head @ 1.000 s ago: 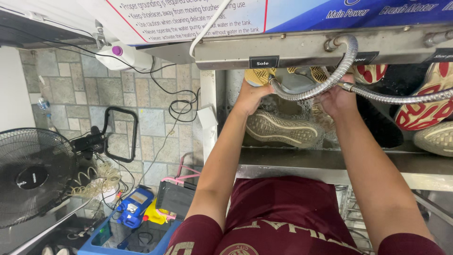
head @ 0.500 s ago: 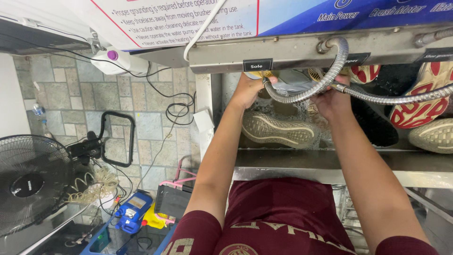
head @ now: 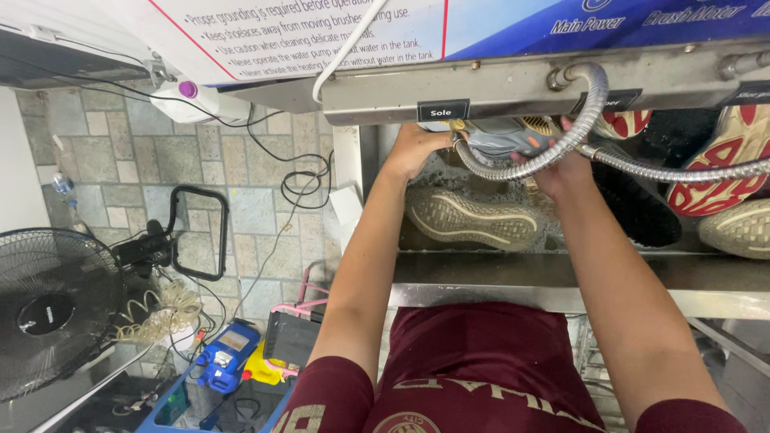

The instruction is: The person uses a shoe cleaning machine to clean a grey and orange sneaker. They hold the shoe against rotating brushes and water jets, focusing on the sole and upper parts. The person rotates the shoe to ensure all areas are cleaned and rinsed.

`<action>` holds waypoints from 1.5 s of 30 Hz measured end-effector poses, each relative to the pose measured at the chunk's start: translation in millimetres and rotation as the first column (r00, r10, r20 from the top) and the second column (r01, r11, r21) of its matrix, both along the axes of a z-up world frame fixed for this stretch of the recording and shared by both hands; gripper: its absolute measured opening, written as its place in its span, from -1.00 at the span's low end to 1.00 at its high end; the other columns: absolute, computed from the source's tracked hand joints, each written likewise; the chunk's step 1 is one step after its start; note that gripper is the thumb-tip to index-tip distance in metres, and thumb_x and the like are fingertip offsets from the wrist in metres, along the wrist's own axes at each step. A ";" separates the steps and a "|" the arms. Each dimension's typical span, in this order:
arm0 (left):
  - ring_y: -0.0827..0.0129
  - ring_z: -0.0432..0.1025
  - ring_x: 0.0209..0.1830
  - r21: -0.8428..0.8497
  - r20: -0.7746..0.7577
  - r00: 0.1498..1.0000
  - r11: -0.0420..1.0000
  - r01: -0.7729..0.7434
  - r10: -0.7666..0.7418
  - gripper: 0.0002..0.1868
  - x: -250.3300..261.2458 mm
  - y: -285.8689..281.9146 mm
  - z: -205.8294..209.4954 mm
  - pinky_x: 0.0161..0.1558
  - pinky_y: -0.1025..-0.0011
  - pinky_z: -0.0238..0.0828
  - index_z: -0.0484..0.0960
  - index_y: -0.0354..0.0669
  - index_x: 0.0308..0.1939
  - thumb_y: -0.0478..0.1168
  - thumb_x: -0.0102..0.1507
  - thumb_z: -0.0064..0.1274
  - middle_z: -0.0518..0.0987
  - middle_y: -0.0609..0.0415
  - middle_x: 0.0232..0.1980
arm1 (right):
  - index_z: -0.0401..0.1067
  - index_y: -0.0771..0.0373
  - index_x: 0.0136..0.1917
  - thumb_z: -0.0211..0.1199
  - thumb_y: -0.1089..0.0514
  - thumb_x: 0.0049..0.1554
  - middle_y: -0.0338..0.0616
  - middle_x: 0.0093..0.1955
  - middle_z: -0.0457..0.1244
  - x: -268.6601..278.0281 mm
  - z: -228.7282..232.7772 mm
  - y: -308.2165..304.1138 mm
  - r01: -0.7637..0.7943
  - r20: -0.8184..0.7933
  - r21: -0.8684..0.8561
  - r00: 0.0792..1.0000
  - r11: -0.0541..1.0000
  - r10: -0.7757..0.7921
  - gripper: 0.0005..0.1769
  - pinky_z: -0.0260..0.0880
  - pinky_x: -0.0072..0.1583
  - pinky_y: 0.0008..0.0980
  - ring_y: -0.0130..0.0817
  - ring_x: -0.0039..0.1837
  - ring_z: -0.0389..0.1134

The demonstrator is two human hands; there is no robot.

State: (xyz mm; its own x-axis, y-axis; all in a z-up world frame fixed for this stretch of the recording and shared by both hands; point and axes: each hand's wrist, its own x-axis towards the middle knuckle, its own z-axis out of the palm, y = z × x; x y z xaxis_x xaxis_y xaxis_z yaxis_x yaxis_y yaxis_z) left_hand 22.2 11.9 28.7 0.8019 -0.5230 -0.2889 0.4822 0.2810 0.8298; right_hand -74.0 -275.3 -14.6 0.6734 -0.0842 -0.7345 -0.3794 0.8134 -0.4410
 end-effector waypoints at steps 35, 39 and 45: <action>0.15 0.54 0.11 -0.076 -0.136 0.983 0.989 -0.130 0.119 -0.28 1.8 27.0 -46.5 0.19 0.20 0.50 0.51 -0.46 0.21 -0.32 0.04 0.50 0.63 -0.14 0.09 | 0.21 0.45 0.39 0.07 -0.15 0.23 0.19 0.29 0.28 13.8 -5.3 3.5 -0.029 0.137 -0.024 0.990 0.999 0.032 -0.31 0.57 0.21 0.06 0.05 0.25 0.43; 0.27 0.44 0.30 -0.196 -0.189 0.961 0.951 -0.241 0.204 -0.01 -11.5 32.4 -61.1 0.29 0.33 0.40 0.23 -0.17 0.40 -0.26 -0.02 0.49 0.50 -0.01 0.28 | 0.25 0.36 0.38 0.07 -0.16 0.23 0.11 0.30 0.29 18.2 10.4 8.1 -0.094 0.180 -0.079 0.978 0.992 0.107 -0.35 0.52 0.23 0.08 0.01 0.27 0.41; 0.27 0.37 0.34 -0.265 -0.131 0.977 0.943 -0.201 0.171 0.02 -59.8 33.4 24.3 0.34 0.36 0.33 0.18 -0.22 0.53 -0.38 0.03 0.35 0.47 0.00 0.33 | 0.31 0.34 0.44 0.12 -0.11 0.19 0.02 0.30 0.33 -24.4 18.2 7.2 -0.007 0.256 -0.056 0.967 0.998 0.021 -0.32 0.41 0.32 0.00 -0.07 0.30 0.38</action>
State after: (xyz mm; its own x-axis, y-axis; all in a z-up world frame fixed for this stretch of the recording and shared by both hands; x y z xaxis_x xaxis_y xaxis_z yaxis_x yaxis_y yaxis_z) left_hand -37.6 45.3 53.0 0.8655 -0.4384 -0.2423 0.4792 0.5839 0.6553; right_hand -98.4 -268.1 3.5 0.8398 -0.1087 -0.5319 -0.2589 0.7810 -0.5683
